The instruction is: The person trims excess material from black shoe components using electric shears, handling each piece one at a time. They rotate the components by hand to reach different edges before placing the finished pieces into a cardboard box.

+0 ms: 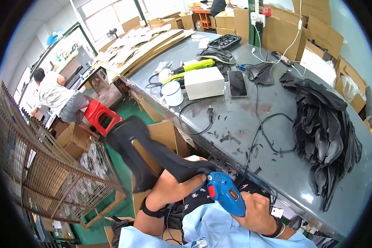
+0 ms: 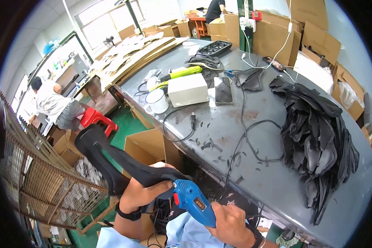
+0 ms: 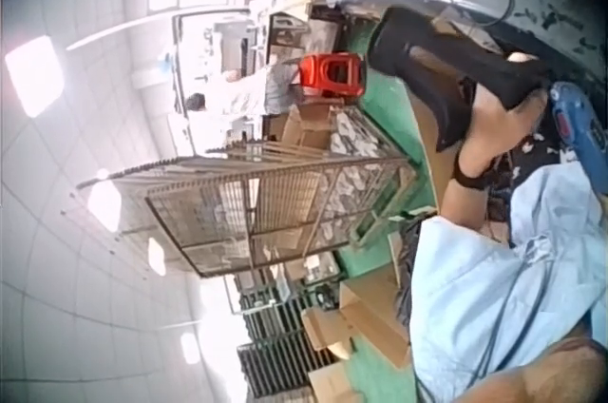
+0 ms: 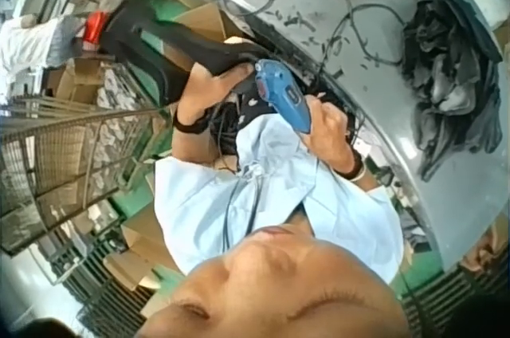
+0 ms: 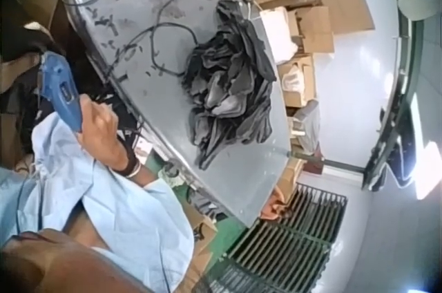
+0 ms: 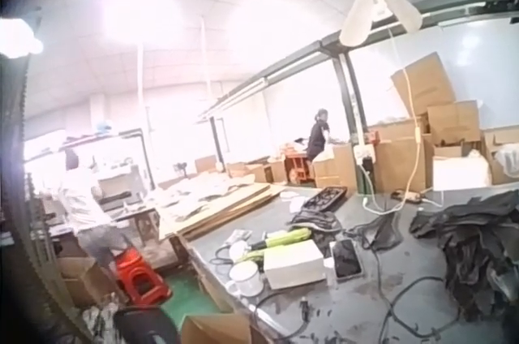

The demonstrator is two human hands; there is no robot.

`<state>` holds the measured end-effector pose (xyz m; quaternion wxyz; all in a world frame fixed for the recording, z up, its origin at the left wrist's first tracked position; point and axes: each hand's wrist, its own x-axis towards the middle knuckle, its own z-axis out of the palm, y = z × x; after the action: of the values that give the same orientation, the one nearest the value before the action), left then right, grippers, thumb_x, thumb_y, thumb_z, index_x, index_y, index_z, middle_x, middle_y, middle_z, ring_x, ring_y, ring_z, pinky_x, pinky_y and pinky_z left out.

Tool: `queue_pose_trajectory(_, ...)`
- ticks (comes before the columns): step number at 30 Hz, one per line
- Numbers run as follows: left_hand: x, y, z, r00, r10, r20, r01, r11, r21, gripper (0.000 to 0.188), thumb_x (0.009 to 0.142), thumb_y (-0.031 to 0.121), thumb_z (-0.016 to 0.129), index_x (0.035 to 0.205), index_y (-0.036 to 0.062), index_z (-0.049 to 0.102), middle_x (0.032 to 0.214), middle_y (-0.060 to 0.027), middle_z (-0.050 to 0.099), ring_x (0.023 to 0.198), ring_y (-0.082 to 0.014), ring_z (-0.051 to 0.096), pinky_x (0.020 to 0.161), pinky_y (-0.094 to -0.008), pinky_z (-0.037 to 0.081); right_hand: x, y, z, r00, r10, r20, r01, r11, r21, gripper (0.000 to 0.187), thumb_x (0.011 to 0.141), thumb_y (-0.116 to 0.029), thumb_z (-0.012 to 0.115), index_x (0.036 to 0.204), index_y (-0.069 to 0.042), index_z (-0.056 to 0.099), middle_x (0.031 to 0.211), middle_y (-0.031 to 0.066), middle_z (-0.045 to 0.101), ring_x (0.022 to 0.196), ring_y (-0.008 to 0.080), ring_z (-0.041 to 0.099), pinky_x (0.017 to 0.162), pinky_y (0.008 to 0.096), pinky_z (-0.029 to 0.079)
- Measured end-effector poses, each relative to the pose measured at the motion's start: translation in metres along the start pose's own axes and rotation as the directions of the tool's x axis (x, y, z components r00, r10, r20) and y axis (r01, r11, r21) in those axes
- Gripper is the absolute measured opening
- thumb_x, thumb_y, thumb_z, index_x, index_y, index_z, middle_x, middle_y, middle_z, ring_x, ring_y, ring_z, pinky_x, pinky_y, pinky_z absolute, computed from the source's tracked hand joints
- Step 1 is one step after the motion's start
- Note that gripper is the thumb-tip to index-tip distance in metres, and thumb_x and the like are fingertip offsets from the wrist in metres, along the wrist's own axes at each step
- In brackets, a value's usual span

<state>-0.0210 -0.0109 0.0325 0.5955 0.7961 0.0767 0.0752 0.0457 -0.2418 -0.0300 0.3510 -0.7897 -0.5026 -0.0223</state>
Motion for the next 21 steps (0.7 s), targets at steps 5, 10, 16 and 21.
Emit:
queue_pose_trajectory(5,0.009,-0.016,-0.003,0.98,0.157,0.126,-0.18,0.962,0.206,0.031,0.074,-0.007,0.061,0.104,-0.0028,0.062,0.096,-0.0091,0.064,0.087,-0.0169,0.059,0.077,-0.0275,0.047,0.0,0.003,-0.002,0.998,-0.017,0.053,0.007,0.983,0.183,0.055,0.063,-0.02,0.083,0.101,0.003,0.051,0.071,0.0142,0.063,0.057,0.0287,0.063,0.054,0.034,0.05)
queue_pose_trajectory(10,0.013,-0.038,0.011,0.957,0.273,0.096,-0.289,0.883,0.37,0.032,0.073,-0.002,0.067,0.106,0.0,0.063,0.096,-0.0119,0.065,0.084,-0.0218,0.063,0.074,-0.0308,0.05,0.003,0.002,-0.008,0.986,0.063,0.155,-0.109,0.946,0.306,0.058,0.065,-0.026,0.085,0.104,0.003,0.051,0.077,0.0134,0.065,0.064,0.024,0.067,0.06,0.0313,0.053)
queue_pose_trajectory(16,0.013,-0.053,0.036,0.97,0.242,-0.001,-0.225,0.902,0.369,0.029,0.076,0.004,0.068,0.105,0.0032,0.063,0.098,-0.0122,0.064,0.085,-0.025,0.063,0.075,-0.0312,0.05,0.006,0.0,-0.013,0.959,0.121,0.256,-0.234,0.848,0.475,0.061,0.066,-0.028,0.085,0.107,0.001,0.05,0.082,0.0123,0.066,0.071,0.02,0.068,0.065,0.0287,0.053)
queue_pose_trajectory(21,0.011,-0.075,0.048,0.903,0.429,0.006,-0.393,0.821,0.414,0.028,0.078,0.007,0.067,0.106,0.0041,0.063,0.098,-0.01,0.063,0.086,-0.0257,0.061,0.088,-0.0334,0.047,0.012,-0.005,-0.02,0.973,0.093,0.213,-0.188,0.853,0.486,0.062,0.065,-0.027,0.086,0.106,0.001,0.049,0.083,0.0117,0.066,0.072,0.0201,0.068,0.065,0.0285,0.052)
